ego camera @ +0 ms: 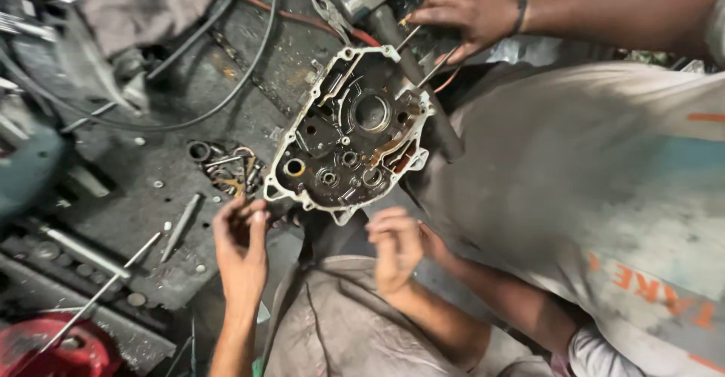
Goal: The person retrieves a small metal part from a yellow container and places it into a cylinder head clamped in a vise. They then receive a large engine casing from a coworker, inspect it, and place it on the workbench.
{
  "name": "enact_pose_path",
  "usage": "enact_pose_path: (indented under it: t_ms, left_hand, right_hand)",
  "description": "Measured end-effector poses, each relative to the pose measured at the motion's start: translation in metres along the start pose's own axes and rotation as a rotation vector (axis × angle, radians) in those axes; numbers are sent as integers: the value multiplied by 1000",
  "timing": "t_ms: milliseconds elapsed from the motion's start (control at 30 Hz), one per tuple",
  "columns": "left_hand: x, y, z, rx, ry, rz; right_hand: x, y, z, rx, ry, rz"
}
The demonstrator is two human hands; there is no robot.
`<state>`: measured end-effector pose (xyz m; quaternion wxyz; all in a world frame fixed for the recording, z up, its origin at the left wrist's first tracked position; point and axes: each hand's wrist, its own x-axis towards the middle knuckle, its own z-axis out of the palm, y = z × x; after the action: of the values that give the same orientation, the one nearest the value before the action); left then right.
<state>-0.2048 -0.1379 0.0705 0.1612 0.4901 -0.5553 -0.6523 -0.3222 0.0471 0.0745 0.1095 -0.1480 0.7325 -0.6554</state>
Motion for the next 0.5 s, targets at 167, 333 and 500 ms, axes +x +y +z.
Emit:
enact_pose_path:
  t_ms: [167, 333, 500]
  left_hand:
    - [21, 22, 18, 231, -76, 188]
    - [33, 24, 30, 304, -111, 270]
    - [38, 28, 24, 170, -162, 114]
  right_hand:
    - [49, 21, -32, -62, 207, 175]
    - [102, 37, -44, 301, 134, 826]
    - [117, 37, -47, 556, -91, 698]
